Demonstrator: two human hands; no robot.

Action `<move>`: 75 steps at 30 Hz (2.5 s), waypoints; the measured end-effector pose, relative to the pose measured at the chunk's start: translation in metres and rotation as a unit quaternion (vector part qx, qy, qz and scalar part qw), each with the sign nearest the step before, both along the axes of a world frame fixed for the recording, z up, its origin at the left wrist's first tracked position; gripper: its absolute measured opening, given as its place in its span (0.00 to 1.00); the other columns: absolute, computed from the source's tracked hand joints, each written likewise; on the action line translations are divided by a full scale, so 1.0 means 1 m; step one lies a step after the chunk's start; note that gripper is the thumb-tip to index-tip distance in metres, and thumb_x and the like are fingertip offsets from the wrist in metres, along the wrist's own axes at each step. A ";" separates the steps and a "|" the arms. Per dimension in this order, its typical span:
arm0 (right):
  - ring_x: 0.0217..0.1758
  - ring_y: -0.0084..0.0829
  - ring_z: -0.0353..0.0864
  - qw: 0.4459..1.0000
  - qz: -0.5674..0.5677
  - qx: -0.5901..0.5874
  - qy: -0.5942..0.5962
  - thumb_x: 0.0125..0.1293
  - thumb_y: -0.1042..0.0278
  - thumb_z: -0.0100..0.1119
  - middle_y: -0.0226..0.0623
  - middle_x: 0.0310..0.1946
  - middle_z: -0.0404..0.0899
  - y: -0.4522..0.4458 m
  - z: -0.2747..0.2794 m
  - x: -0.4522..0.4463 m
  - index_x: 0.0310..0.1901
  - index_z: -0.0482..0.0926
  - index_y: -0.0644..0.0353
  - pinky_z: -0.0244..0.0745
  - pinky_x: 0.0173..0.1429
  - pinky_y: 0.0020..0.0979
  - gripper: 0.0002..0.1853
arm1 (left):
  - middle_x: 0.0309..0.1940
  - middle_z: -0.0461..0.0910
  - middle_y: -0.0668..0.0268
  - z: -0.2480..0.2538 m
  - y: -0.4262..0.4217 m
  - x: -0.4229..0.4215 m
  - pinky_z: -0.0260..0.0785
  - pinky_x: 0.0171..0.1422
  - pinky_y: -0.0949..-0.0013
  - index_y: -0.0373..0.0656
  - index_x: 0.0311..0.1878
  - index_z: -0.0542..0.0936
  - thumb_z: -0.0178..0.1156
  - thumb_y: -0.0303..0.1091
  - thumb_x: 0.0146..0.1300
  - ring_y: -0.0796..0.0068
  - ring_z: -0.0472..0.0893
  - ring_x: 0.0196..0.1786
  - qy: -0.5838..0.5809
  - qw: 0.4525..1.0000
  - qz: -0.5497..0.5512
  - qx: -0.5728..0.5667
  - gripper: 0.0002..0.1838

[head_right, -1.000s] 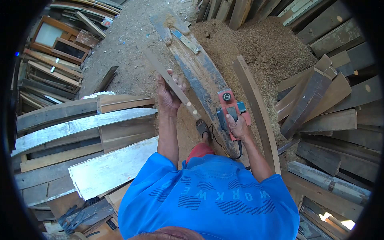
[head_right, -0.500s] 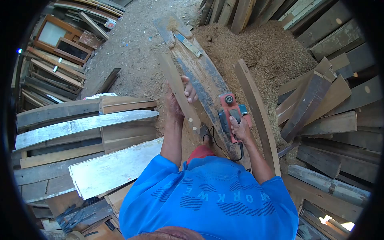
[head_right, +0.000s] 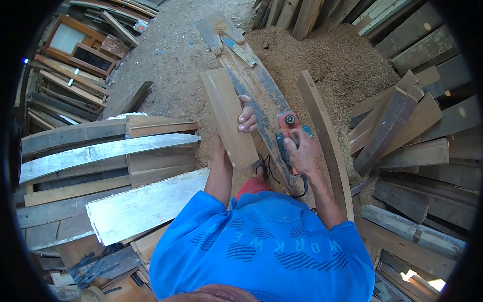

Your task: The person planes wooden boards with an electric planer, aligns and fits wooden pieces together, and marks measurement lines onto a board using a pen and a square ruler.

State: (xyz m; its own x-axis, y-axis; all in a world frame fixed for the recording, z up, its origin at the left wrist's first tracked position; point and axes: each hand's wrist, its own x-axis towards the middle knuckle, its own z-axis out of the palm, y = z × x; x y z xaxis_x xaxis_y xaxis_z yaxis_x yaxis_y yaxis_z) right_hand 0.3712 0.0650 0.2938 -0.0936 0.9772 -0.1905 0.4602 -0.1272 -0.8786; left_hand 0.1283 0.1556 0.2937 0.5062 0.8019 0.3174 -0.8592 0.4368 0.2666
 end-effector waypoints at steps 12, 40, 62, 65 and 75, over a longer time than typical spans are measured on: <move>0.51 0.19 0.78 0.836 0.189 -0.195 0.477 0.78 0.48 0.58 0.29 0.50 0.81 -0.012 -0.031 -0.047 0.63 0.75 0.62 0.74 0.56 0.26 0.26 | 0.24 0.70 0.69 0.034 -0.043 0.034 0.67 0.30 0.73 0.37 0.52 0.74 0.54 0.65 0.72 0.78 0.72 0.25 0.206 0.954 0.161 0.146 0.34; 0.41 0.32 0.80 0.974 -0.206 0.089 0.038 0.64 0.66 0.71 0.38 0.39 0.82 -0.091 0.046 0.026 0.49 0.81 0.65 0.76 0.49 0.35 0.16 | 0.51 0.82 0.67 0.069 -0.030 0.002 0.75 0.58 0.73 0.38 0.61 0.75 0.73 0.32 0.66 0.80 0.81 0.51 0.388 0.883 0.206 0.163 0.24; 0.41 0.24 0.76 0.934 -0.262 -0.031 0.241 0.79 0.51 0.52 0.36 0.40 0.83 -0.359 0.052 0.131 0.55 0.81 0.71 0.74 0.48 0.32 0.26 | 0.52 0.83 0.58 0.087 -0.277 0.215 0.86 0.46 0.68 0.33 0.68 0.69 0.59 0.33 0.76 0.70 0.88 0.44 0.468 0.876 -0.070 0.100 0.23; 0.46 0.36 0.82 0.964 -0.256 -0.042 0.056 0.73 0.50 0.58 0.49 0.45 0.85 -0.387 0.066 0.137 0.56 0.80 0.72 0.76 0.55 0.39 0.27 | 0.52 0.83 0.58 0.072 -0.287 0.232 0.86 0.45 0.67 0.36 0.68 0.69 0.60 0.32 0.75 0.71 0.88 0.44 0.514 0.841 -0.089 0.146 0.23; 0.57 0.50 0.83 0.921 -0.387 -0.043 0.005 0.57 0.60 0.73 0.55 0.50 0.83 -0.505 0.042 0.137 0.57 0.78 0.65 0.75 0.63 0.45 0.29 | 0.53 0.80 0.59 0.006 -0.392 0.272 0.82 0.60 0.63 0.40 0.68 0.70 0.55 0.26 0.75 0.72 0.82 0.55 0.513 0.770 -0.290 0.243 0.20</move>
State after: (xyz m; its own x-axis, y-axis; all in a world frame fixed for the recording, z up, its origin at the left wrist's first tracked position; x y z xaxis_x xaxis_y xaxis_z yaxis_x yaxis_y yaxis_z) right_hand 0.5078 -0.4395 0.3356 0.6225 0.7335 -0.2729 0.1943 -0.4826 -0.8540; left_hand 0.3999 -0.2361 0.3002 0.9190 0.2585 -0.2977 0.2160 0.3014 0.9287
